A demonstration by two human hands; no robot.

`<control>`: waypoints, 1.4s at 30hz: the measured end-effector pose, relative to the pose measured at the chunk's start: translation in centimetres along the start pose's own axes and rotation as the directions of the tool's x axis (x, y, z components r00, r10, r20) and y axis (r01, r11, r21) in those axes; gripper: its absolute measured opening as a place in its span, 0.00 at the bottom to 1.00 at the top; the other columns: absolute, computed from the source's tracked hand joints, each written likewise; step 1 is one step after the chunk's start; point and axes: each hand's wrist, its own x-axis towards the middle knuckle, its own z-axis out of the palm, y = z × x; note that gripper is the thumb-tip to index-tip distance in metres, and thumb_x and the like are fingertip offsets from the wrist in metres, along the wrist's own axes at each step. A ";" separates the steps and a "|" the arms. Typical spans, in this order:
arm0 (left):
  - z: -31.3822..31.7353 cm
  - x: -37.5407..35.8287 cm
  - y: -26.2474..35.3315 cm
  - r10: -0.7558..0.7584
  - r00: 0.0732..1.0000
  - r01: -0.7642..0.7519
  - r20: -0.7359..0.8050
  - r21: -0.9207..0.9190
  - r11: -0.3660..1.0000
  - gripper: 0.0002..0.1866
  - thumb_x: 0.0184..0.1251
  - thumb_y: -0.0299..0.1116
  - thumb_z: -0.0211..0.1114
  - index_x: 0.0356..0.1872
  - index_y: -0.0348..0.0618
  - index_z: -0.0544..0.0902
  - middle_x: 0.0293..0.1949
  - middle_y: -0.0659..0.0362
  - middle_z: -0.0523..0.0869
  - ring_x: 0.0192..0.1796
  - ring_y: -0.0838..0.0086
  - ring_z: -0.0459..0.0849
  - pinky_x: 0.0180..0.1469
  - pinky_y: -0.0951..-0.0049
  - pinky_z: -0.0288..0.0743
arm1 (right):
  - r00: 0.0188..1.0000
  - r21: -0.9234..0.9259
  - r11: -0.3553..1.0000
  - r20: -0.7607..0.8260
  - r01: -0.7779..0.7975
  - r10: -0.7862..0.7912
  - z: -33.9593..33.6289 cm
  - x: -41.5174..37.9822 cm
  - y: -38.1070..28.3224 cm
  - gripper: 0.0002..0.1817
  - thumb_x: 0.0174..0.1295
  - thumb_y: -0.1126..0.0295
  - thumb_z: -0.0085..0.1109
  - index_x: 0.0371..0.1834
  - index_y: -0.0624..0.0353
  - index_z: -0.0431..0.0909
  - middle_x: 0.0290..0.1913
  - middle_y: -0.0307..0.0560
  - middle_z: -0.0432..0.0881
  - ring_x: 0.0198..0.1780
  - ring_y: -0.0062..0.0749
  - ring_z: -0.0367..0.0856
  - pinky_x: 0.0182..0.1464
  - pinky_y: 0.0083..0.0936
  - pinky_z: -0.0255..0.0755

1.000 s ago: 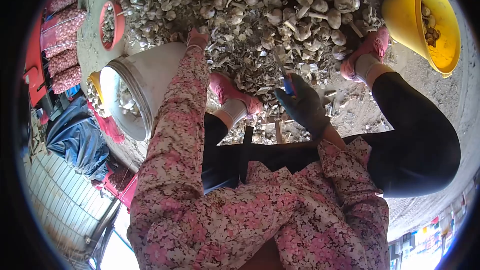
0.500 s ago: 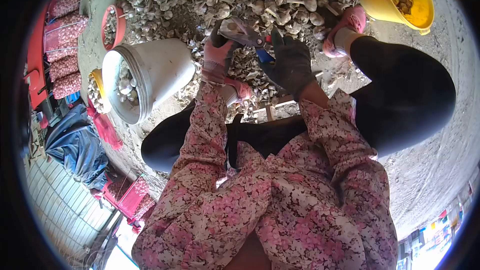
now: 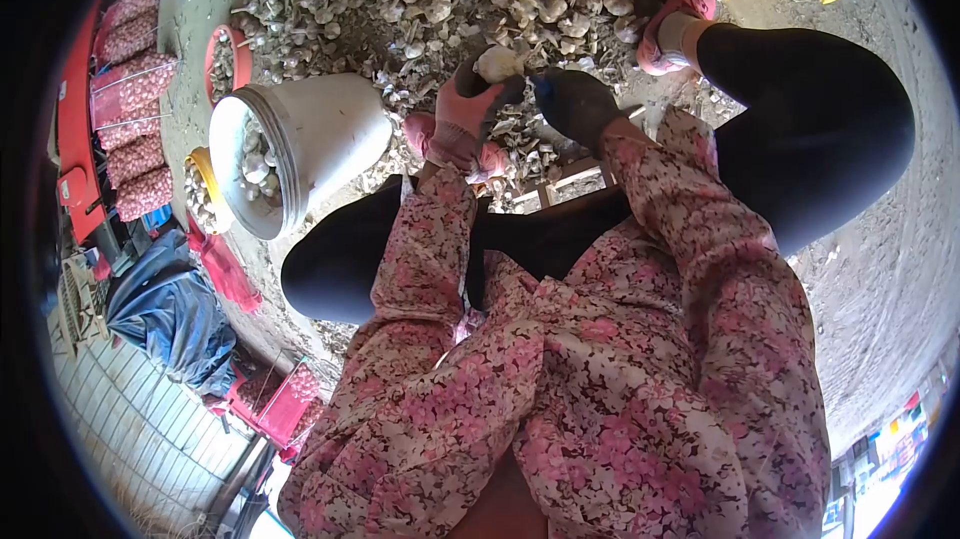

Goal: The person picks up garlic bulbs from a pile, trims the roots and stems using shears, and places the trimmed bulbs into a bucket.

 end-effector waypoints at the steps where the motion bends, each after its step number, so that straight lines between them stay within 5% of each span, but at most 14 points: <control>1: 0.6 0.0 0.5 -0.044 0.999 0.048 0.021 -0.321 0.946 0.28 0.56 0.25 0.70 0.59 0.36 0.73 0.48 0.54 0.83 0.47 0.72 0.83 0.53 0.72 0.78 | 0.999 0.067 0.997 -0.008 -0.048 0.048 0.3 0.2 0.1 0.15 0.64 0.56 0.52 0.36 0.58 0.79 0.32 0.58 0.83 0.38 0.51 0.83 0.43 0.43 0.74; 4: -1.2 0.8 0.7 -0.099 0.993 0.116 0.067 -0.755 0.646 0.23 0.62 0.24 0.66 0.59 0.38 0.73 0.49 0.55 0.82 0.49 0.72 0.82 0.52 0.74 0.78 | 0.917 0.438 0.807 0.245 -0.395 0.316 1.3 0.3 0.7 0.18 0.63 0.54 0.55 0.41 0.59 0.79 0.32 0.55 0.83 0.38 0.47 0.83 0.43 0.39 0.74; 5: -2.4 1.8 0.3 0.088 0.981 0.122 0.173 -0.903 0.412 0.21 0.63 0.24 0.64 0.58 0.39 0.74 0.48 0.56 0.82 0.50 0.72 0.81 0.53 0.75 0.77 | 0.945 0.392 0.860 0.154 -0.326 0.287 1.7 -0.1 1.1 0.23 0.61 0.50 0.59 0.47 0.60 0.77 0.34 0.53 0.83 0.38 0.44 0.84 0.44 0.35 0.75; 10: -4.2 0.8 -0.1 0.132 0.984 0.109 0.122 -0.989 0.101 0.15 0.60 0.30 0.65 0.48 0.39 0.80 0.55 0.56 0.82 0.61 0.68 0.77 0.62 0.66 0.72 | 0.984 0.456 0.874 0.126 -0.169 0.124 -0.5 -2.6 -3.0 0.29 0.60 0.49 0.62 0.55 0.60 0.72 0.38 0.57 0.83 0.42 0.46 0.84 0.46 0.34 0.75; 18: -2.3 -1.3 0.9 0.007 0.968 0.232 0.249 -0.912 0.339 0.16 0.65 0.26 0.60 0.54 0.42 0.73 0.47 0.56 0.79 0.52 0.68 0.78 0.58 0.66 0.73 | 0.998 0.534 0.844 0.057 -0.047 0.020 0.1 -2.2 -3.0 0.25 0.60 0.52 0.63 0.49 0.61 0.75 0.34 0.54 0.83 0.37 0.43 0.84 0.41 0.34 0.76; 20: -2.4 -1.0 0.3 0.096 0.956 0.230 0.277 -0.911 0.342 0.17 0.71 0.39 0.57 0.54 0.40 0.75 0.41 0.60 0.83 0.55 0.69 0.76 0.64 0.68 0.67 | 0.993 0.574 0.814 0.115 -0.084 0.022 1.0 -2.2 -1.9 0.23 0.61 0.52 0.63 0.44 0.62 0.77 0.30 0.51 0.82 0.33 0.39 0.83 0.38 0.32 0.76; 22: -3.4 -0.6 -0.5 0.190 0.956 0.191 0.223 -0.966 0.173 0.20 0.71 0.42 0.55 0.56 0.40 0.74 0.48 0.58 0.82 0.61 0.67 0.74 0.66 0.63 0.65 | 0.843 0.786 0.312 0.466 -0.533 0.268 -1.0 -2.0 -3.8 0.20 0.62 0.52 0.62 0.36 0.61 0.78 0.23 0.44 0.78 0.25 0.29 0.79 0.29 0.28 0.74; 24: -4.7 0.0 -0.9 0.226 0.956 0.159 0.188 -0.978 0.138 0.21 0.70 0.43 0.55 0.57 0.41 0.74 0.54 0.57 0.81 0.64 0.66 0.72 0.66 0.60 0.65 | 0.862 0.853 0.186 0.437 -0.488 0.256 -1.1 -1.6 -3.6 0.19 0.63 0.52 0.61 0.34 0.59 0.76 0.23 0.38 0.75 0.22 0.21 0.75 0.24 0.24 0.71; 27: -6.6 1.3 -1.3 0.116 0.982 0.127 0.151 -0.973 0.190 0.16 0.66 0.38 0.63 0.50 0.42 0.76 0.51 0.53 0.83 0.62 0.61 0.76 0.62 0.62 0.71 | 0.831 0.883 0.089 0.395 -0.461 0.391 0.3 -1.0 -2.3 0.18 0.63 0.54 0.62 0.36 0.60 0.75 0.26 0.39 0.77 0.23 0.23 0.76 0.26 0.24 0.72; 31: -8.1 6.3 -4.5 -0.426 0.904 0.057 -0.022 -0.983 0.173 0.11 0.61 0.42 0.68 0.35 0.49 0.78 0.33 0.58 0.83 0.40 0.65 0.82 0.48 0.60 0.80 | 0.799 0.880 0.038 0.411 -0.474 0.438 0.0 -1.1 -4.5 0.18 0.63 0.54 0.62 0.35 0.60 0.75 0.25 0.38 0.77 0.25 0.23 0.76 0.29 0.22 0.71; 36: -8.7 13.9 -13.5 -0.656 0.753 0.365 0.049 -0.861 0.354 0.11 0.62 0.42 0.68 0.37 0.48 0.81 0.31 0.60 0.82 0.33 0.67 0.80 0.41 0.63 0.79 | 0.814 0.841 0.182 0.402 -0.509 0.419 1.5 -0.7 -4.1 0.21 0.64 0.52 0.60 0.40 0.62 0.76 0.29 0.38 0.77 0.30 0.21 0.76 0.32 0.23 0.71; 38: -8.8 17.1 -18.3 -0.596 0.798 0.438 -0.084 -0.598 0.671 0.16 0.60 0.43 0.69 0.45 0.47 0.82 0.35 0.59 0.84 0.35 0.65 0.81 0.39 0.61 0.79 | 0.882 0.719 0.526 0.277 -0.454 0.382 2.8 -0.8 -3.1 0.24 0.63 0.51 0.61 0.48 0.63 0.74 0.32 0.42 0.79 0.33 0.27 0.78 0.36 0.27 0.73; 40: -8.4 19.8 -19.5 -0.653 0.757 0.450 0.016 -0.738 0.504 0.27 0.58 0.47 0.70 0.56 0.47 0.78 0.44 0.56 0.85 0.44 0.64 0.82 0.45 0.61 0.78 | 0.874 0.527 0.698 0.281 -0.486 0.397 -0.1 -0.4 -4.5 0.27 0.62 0.52 0.62 0.55 0.61 0.71 0.35 0.47 0.81 0.35 0.34 0.80 0.40 0.31 0.75; 42: -7.5 22.5 -18.4 -0.726 0.548 0.659 -0.416 -0.319 0.681 0.41 0.50 0.55 0.73 0.64 0.48 0.70 0.56 0.57 0.79 0.59 0.63 0.75 0.57 0.60 0.73 | 0.915 0.443 0.801 0.182 -0.403 0.359 -0.9 -0.3 -4.7 0.27 0.61 0.54 0.63 0.57 0.59 0.69 0.36 0.50 0.82 0.37 0.37 0.82 0.42 0.33 0.75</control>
